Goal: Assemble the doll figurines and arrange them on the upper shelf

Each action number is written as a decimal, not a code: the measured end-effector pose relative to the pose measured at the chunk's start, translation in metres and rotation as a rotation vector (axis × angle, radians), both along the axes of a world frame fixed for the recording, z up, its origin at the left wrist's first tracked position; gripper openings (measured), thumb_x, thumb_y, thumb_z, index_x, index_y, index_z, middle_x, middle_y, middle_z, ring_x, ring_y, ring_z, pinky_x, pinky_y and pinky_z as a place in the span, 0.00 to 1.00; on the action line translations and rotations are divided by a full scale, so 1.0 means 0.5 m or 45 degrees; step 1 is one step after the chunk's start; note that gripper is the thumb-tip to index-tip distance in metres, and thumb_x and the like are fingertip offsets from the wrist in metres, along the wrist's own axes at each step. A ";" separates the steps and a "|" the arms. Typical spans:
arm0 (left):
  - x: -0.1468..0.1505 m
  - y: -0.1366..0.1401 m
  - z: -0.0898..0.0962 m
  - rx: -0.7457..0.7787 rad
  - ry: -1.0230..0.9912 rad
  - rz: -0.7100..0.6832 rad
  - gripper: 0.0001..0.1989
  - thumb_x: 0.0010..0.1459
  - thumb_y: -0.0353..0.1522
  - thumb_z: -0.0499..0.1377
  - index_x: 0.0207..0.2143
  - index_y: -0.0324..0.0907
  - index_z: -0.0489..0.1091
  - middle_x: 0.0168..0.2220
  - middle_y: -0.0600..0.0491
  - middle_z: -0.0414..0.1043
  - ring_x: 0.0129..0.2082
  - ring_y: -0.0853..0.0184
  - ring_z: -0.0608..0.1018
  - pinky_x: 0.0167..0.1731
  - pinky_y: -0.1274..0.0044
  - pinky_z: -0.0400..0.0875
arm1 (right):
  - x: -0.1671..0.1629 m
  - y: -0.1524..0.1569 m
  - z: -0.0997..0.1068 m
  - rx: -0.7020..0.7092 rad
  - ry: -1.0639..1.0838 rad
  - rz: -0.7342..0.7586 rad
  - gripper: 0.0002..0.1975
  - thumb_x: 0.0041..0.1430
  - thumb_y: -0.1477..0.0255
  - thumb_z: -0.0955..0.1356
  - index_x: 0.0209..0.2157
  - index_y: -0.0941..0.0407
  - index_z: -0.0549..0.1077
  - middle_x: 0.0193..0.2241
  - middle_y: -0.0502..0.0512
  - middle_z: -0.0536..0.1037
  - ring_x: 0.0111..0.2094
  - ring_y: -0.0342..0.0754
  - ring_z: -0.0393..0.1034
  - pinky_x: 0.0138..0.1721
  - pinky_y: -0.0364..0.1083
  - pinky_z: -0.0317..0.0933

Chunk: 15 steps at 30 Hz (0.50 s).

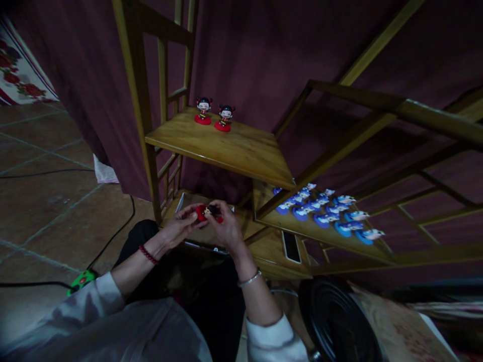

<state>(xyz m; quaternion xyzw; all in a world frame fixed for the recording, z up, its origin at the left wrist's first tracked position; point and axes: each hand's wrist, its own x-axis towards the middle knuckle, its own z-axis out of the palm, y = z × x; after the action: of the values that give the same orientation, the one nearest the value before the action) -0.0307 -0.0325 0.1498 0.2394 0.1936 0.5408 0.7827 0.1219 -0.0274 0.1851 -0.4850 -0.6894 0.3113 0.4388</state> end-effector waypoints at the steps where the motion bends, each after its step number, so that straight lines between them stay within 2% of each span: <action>1: -0.001 -0.002 0.008 0.023 -0.004 -0.003 0.15 0.48 0.26 0.64 0.41 0.38 0.71 0.41 0.49 0.73 0.45 0.60 0.73 0.51 0.61 0.64 | 0.000 -0.003 0.010 0.010 -0.017 0.008 0.12 0.51 0.68 0.68 0.39 0.54 0.67 0.36 0.53 0.75 0.38 0.47 0.71 0.40 0.46 0.65; 8: -0.003 -0.015 0.046 0.090 -0.025 0.013 0.19 0.44 0.28 0.67 0.41 0.38 0.71 0.41 0.49 0.73 0.43 0.60 0.73 0.48 0.63 0.67 | -0.003 -0.021 0.065 0.124 -0.198 -0.056 0.13 0.50 0.67 0.69 0.38 0.54 0.68 0.34 0.52 0.76 0.36 0.47 0.72 0.40 0.46 0.66; 15: -0.005 -0.027 0.064 0.114 -0.020 0.027 0.17 0.46 0.28 0.65 0.41 0.39 0.71 0.40 0.50 0.73 0.42 0.63 0.74 0.46 0.66 0.68 | -0.011 -0.035 0.090 0.183 -0.296 -0.065 0.12 0.51 0.68 0.68 0.38 0.54 0.67 0.33 0.52 0.77 0.35 0.46 0.73 0.39 0.46 0.66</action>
<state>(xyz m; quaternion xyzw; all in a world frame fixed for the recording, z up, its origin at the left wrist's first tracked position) -0.0332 -0.0461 0.1820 0.2679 0.1655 0.5590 0.7671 0.1164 -0.0448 0.2302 -0.5023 -0.7437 0.1915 0.3974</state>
